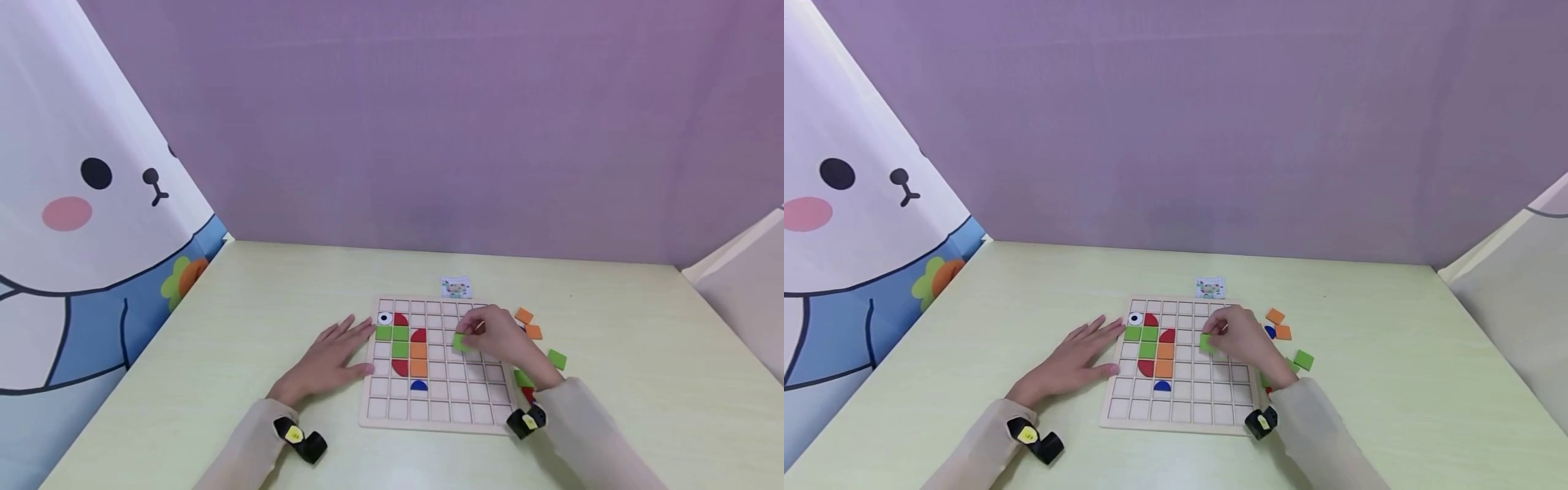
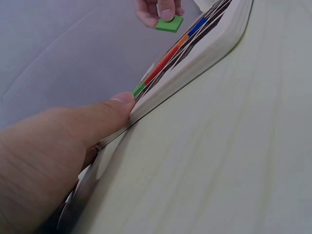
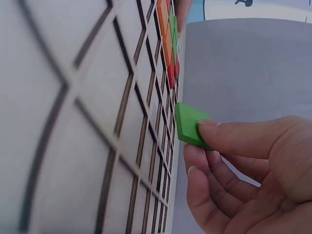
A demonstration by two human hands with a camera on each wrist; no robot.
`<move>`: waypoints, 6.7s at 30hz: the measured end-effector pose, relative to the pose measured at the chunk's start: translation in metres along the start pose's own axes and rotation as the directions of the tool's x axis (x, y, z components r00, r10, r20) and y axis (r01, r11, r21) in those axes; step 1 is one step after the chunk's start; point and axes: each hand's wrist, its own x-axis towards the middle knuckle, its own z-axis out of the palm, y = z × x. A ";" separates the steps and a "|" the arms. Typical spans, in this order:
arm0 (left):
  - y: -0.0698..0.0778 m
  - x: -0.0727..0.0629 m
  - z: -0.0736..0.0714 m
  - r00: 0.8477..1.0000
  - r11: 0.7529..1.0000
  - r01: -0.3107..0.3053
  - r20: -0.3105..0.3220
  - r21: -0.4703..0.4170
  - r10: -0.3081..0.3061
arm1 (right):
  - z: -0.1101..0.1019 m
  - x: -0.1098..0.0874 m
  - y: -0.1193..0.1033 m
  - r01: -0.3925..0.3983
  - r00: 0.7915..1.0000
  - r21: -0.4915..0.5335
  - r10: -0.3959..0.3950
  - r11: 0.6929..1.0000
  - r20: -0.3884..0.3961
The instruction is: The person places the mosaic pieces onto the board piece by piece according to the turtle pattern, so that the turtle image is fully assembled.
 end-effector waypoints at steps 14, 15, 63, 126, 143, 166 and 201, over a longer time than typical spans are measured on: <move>0.001 0.003 0.001 1.000 1.000 0.010 0.012 0.000 -0.010 | 0.015 0.027 -0.008 -0.020 0.999 0.002 0.020 1.000 0.025; 0.000 0.003 0.001 1.000 1.000 0.011 0.012 0.003 -0.011 | 0.016 0.028 -0.008 -0.019 1.000 0.001 0.019 1.000 0.025; -0.001 0.001 0.001 1.000 1.000 0.009 0.000 0.000 -0.009 | -0.008 0.016 0.009 -0.046 0.999 -0.103 0.047 0.994 0.008; -0.002 0.000 0.005 1.000 1.000 0.020 0.001 0.008 -0.020 | -0.055 -0.026 0.085 -0.109 0.992 -0.100 0.114 0.989 0.050; -0.002 0.000 0.004 1.000 1.000 0.012 0.002 0.019 -0.012 | -0.043 -0.016 0.054 -0.082 0.997 -0.093 0.083 0.992 0.005; 0.000 -0.001 0.002 1.000 1.000 0.019 0.009 0.001 -0.019 | -0.015 -0.002 0.021 -0.009 1.000 0.016 0.009 1.000 0.027; 0.001 -0.001 -0.001 1.000 1.000 0.025 0.016 0.007 -0.025 | 0.024 0.004 -0.011 0.053 0.996 0.117 -0.061 0.992 0.066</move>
